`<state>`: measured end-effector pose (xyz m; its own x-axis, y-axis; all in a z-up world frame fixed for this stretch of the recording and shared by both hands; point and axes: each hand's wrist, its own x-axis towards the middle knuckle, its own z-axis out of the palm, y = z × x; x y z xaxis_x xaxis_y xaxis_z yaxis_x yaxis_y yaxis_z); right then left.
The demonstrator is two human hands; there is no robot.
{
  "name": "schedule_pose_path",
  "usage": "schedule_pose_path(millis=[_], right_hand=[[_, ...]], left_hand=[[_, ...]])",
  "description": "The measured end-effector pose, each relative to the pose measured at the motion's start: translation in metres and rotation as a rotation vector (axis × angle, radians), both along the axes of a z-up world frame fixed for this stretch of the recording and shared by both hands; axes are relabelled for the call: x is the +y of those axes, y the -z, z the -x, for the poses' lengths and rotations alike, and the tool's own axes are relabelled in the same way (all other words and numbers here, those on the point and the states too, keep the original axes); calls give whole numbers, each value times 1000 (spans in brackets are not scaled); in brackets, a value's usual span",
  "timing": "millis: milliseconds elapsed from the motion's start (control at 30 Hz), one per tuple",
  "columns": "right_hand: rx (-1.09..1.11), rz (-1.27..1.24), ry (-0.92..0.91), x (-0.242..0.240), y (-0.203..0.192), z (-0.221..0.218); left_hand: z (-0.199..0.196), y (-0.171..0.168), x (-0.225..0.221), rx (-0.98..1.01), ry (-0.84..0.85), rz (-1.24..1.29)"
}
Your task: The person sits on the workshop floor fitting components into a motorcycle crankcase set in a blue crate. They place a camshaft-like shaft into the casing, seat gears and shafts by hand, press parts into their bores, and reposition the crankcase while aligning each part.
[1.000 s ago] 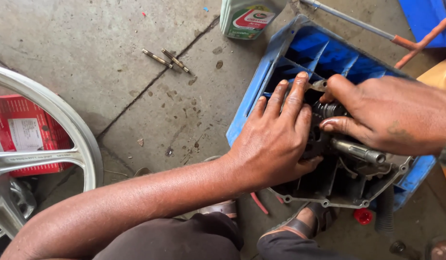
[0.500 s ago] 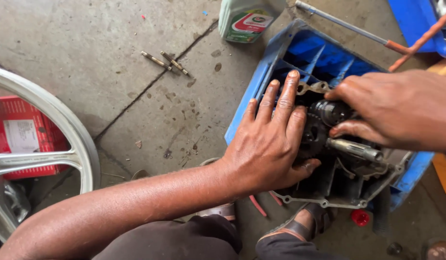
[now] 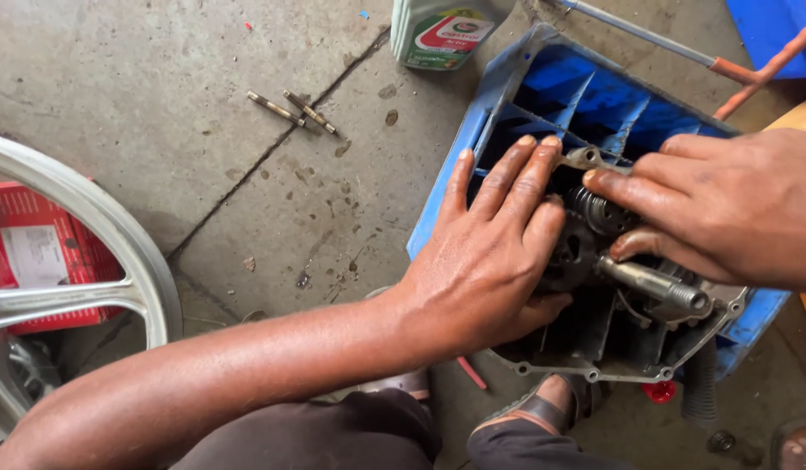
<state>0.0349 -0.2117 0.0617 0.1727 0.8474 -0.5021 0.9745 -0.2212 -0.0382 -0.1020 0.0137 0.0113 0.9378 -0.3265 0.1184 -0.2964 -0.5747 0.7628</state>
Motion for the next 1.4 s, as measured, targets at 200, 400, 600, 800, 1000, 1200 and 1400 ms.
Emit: schedule_pose_path(millis=[200,400,600,800,1000,1200,1400], right_hand=[[102,-404,176,-6,-3,15],[232,-540,276,7,0,14],[199,-330,401,-18,16,12],[220,-382,365,-35,24,2],[280,-550,475,-14,16,25],[134,-426,582,-22,13,36],[213,-419,477,-26,16,32]], left_hand=[[-4,-3,11,33,2,40],[-10,8,20,52,67,52],[-13,11,20,57,105,67],[-20,14,21,74,170,180],[-26,13,20,116,197,196],[-27,12,25,97,163,208],[-30,12,29,113,229,200]])
